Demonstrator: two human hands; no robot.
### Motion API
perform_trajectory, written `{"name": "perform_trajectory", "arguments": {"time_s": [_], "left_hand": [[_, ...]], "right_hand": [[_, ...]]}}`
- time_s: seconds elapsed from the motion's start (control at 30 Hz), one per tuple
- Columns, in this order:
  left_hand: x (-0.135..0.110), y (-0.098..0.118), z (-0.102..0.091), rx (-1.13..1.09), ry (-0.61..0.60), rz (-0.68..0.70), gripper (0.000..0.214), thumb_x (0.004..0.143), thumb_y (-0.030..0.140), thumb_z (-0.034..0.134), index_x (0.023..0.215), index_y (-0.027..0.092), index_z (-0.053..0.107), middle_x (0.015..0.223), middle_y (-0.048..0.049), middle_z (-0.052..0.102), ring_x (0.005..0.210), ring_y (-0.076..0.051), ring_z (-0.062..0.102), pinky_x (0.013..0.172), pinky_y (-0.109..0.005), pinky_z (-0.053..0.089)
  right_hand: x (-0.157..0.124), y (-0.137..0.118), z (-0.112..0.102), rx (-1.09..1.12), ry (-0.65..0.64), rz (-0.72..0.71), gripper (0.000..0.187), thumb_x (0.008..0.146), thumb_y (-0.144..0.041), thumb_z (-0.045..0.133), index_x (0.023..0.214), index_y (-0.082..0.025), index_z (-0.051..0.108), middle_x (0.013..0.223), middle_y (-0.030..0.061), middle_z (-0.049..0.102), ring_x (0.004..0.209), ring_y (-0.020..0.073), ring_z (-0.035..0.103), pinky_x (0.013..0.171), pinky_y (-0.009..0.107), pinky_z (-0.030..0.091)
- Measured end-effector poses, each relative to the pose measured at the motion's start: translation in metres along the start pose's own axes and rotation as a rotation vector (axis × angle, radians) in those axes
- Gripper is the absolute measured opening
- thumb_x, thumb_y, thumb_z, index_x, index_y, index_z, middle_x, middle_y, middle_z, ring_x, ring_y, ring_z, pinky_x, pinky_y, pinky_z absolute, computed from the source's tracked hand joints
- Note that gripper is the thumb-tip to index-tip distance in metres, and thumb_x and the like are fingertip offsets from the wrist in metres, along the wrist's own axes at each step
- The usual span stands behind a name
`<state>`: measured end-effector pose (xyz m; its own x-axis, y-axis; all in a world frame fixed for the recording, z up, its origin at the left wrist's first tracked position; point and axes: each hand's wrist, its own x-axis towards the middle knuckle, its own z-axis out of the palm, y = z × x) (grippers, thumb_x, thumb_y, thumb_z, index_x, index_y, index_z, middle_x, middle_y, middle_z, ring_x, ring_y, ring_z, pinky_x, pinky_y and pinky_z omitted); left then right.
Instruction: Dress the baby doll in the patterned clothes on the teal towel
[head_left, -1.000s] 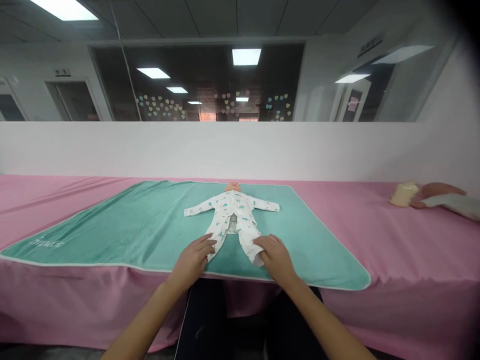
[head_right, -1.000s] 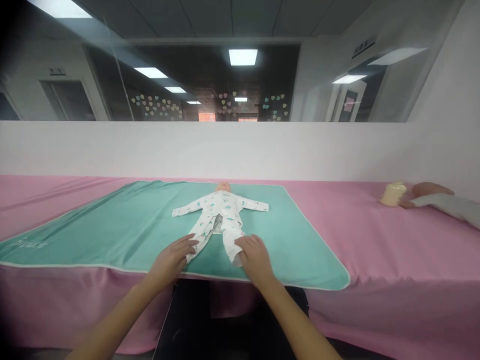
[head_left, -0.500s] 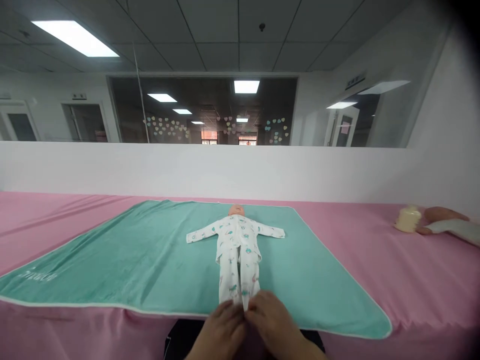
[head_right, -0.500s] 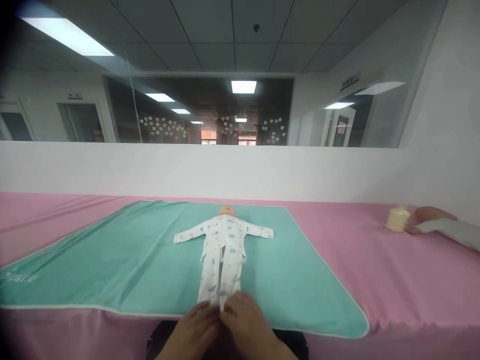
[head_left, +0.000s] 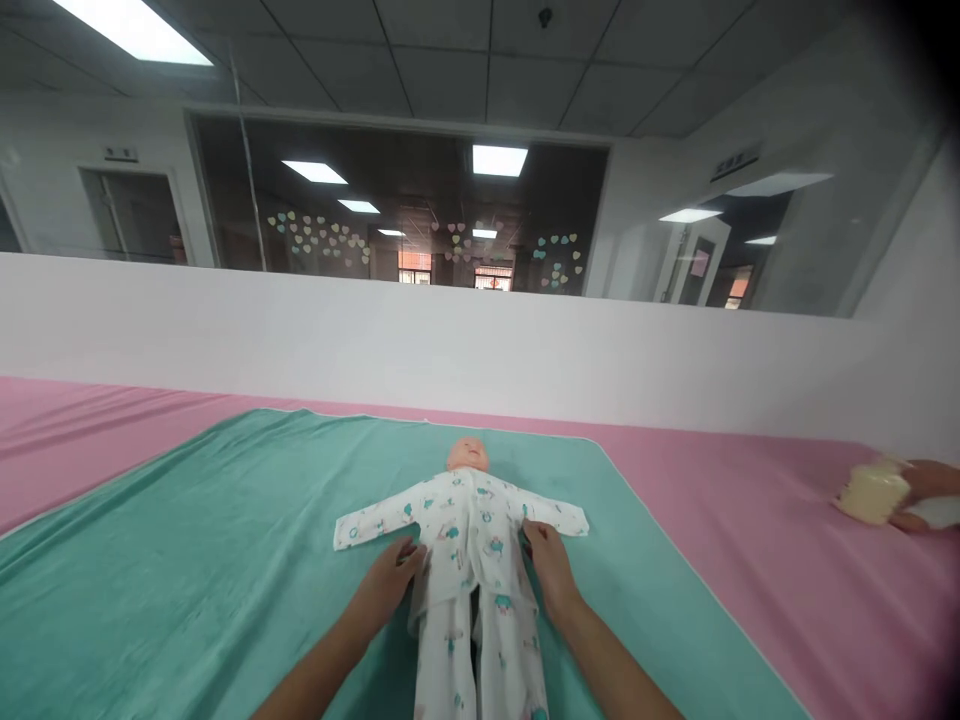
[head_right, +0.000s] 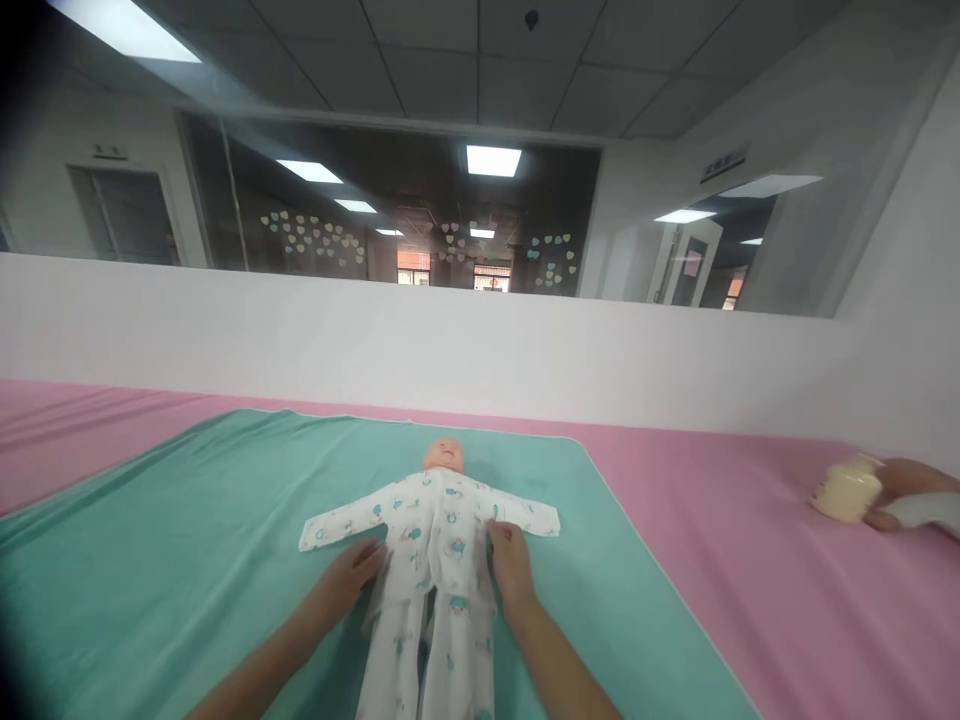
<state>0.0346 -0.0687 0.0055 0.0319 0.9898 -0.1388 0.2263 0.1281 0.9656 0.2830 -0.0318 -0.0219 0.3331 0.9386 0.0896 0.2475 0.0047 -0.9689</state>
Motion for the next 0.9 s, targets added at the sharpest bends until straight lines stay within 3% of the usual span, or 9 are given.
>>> {"name": "perform_trajectory", "arguments": {"time_s": [0.1, 0.23, 0.33, 0.47, 0.57, 0.73, 0.9], "left_hand": [[0.028, 0.005, -0.002, -0.195, -0.150, -0.119, 0.053, 0.073, 0.060, 0.055, 0.102, 0.016, 0.062, 0.104, -0.0100, 0.066, 0.103, -0.030, 0.058, 0.091, -0.043, 0.044], [0.034, 0.007, 0.010, -0.474, -0.278, -0.085, 0.046, 0.076, 0.056, 0.056, 0.097, 0.016, 0.064, 0.096, -0.0084, 0.069, 0.094, -0.025, 0.063, 0.089, -0.038, 0.046], [0.036, 0.004, 0.020, -0.559, -0.282, -0.033, 0.049, 0.072, 0.049, 0.064, 0.109, 0.017, 0.060, 0.106, -0.0097, 0.066, 0.098, -0.027, 0.062, 0.091, -0.041, 0.046], [0.040, -0.009, 0.036, -0.639, -0.231, 0.073, 0.076, 0.059, 0.046, 0.076, 0.126, 0.021, 0.048, 0.123, -0.0120, 0.057, 0.109, -0.032, 0.055, 0.093, -0.045, 0.045], [0.044, -0.010, 0.046, -0.696, -0.207, 0.117, 0.088, 0.054, 0.043, 0.078, 0.131, 0.021, 0.042, 0.126, -0.0129, 0.055, 0.113, -0.033, 0.052, 0.095, -0.045, 0.044], [0.054, 0.016, 0.045, -0.709, -0.236, 0.004, 0.081, 0.066, 0.028, 0.070, 0.137, 0.025, 0.031, 0.125, -0.0094, 0.056, 0.107, -0.029, 0.057, 0.094, -0.045, 0.045], [0.081, 0.034, 0.051, -0.676, -0.329, -0.023, 0.073, 0.067, 0.022, 0.067, 0.134, 0.021, 0.037, 0.121, -0.0104, 0.058, 0.104, -0.029, 0.059, 0.091, -0.044, 0.047]], "right_hand": [[0.040, 0.016, 0.022, 0.024, 0.001, 0.006, 0.042, 0.074, -0.055, 0.052, 0.082, -0.016, 0.064, 0.087, 0.0078, 0.068, 0.086, 0.0284, 0.060, 0.070, 0.037, 0.049], [0.047, 0.026, 0.029, 0.015, -0.073, -0.010, 0.044, 0.077, -0.058, 0.049, 0.090, -0.018, 0.062, 0.092, 0.0064, 0.067, 0.088, 0.0275, 0.060, 0.074, 0.037, 0.048], [0.040, 0.029, 0.027, -0.050, -0.113, -0.097, 0.044, 0.081, -0.061, 0.042, 0.088, -0.021, 0.060, 0.087, 0.0059, 0.066, 0.084, 0.0263, 0.059, 0.070, 0.036, 0.048], [0.040, 0.035, 0.023, -0.105, -0.173, -0.233, 0.047, 0.076, -0.067, 0.044, 0.092, -0.026, 0.060, 0.092, 0.0063, 0.065, 0.092, 0.0288, 0.056, 0.074, 0.037, 0.048], [0.043, 0.036, 0.021, -0.089, -0.187, -0.170, 0.051, 0.074, -0.069, 0.045, 0.098, -0.026, 0.059, 0.103, 0.0069, 0.063, 0.101, 0.0312, 0.054, 0.081, 0.040, 0.047], [0.048, 0.034, 0.020, 0.018, -0.192, -0.077, 0.053, 0.083, -0.061, 0.037, 0.121, -0.026, 0.048, 0.127, 0.0048, 0.053, 0.118, 0.0284, 0.046, 0.092, 0.041, 0.046], [0.063, 0.037, 0.015, 0.116, -0.300, -0.206, 0.067, 0.083, -0.061, 0.036, 0.140, -0.026, 0.026, 0.135, 0.0032, 0.046, 0.127, 0.0264, 0.040, 0.097, 0.043, 0.044]]}}
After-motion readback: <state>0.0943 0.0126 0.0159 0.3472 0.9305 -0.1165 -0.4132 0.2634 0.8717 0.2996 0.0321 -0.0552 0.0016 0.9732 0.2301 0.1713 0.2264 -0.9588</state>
